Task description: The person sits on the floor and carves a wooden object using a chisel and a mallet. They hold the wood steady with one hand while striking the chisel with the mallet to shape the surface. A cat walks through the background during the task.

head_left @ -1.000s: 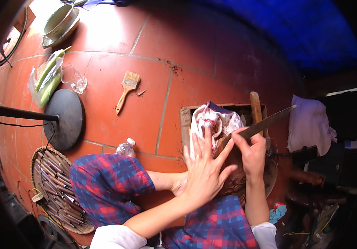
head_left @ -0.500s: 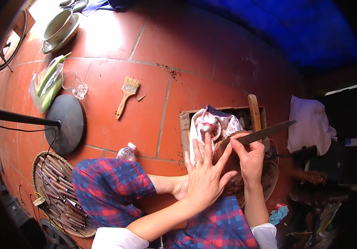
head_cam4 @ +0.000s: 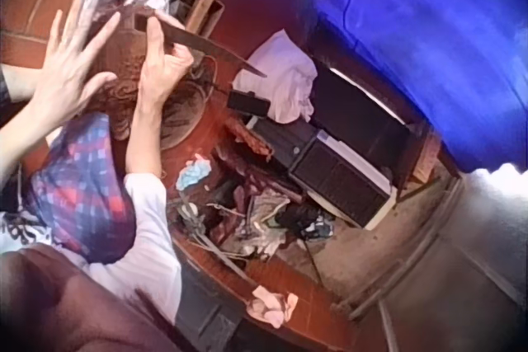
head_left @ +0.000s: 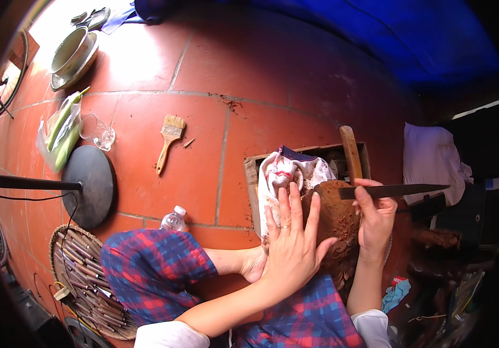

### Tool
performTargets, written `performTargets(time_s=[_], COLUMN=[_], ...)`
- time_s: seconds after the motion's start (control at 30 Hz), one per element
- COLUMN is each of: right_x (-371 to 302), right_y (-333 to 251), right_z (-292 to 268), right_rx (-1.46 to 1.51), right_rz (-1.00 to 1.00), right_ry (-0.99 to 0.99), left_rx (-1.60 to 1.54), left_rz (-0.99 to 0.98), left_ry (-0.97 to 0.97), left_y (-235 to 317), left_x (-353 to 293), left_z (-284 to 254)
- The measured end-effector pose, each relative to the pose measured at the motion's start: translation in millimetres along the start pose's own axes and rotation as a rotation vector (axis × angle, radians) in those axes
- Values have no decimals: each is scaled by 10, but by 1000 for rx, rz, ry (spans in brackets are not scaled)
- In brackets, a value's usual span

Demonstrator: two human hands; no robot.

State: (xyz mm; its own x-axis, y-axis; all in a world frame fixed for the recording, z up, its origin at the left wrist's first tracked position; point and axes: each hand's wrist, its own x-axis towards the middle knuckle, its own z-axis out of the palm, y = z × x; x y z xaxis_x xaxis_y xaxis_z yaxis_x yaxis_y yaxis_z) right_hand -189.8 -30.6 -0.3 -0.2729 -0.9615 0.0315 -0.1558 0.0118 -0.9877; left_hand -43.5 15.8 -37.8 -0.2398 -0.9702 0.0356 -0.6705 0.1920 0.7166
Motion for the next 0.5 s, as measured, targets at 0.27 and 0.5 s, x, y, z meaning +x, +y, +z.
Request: performTargets(time_s=[0.27,0.5], right_x=[33,-49], right_y=[48,50], right_z=[-141,209], right_rx=[168,-344], right_rz=[120,-118], right_ry=[-16,-182], left_rx=[-616,-637], left_rz=[275,282], left_ry=[-305,-85], left_y=[157,48], left_x=[-305,-222], left_z=[-22,5])
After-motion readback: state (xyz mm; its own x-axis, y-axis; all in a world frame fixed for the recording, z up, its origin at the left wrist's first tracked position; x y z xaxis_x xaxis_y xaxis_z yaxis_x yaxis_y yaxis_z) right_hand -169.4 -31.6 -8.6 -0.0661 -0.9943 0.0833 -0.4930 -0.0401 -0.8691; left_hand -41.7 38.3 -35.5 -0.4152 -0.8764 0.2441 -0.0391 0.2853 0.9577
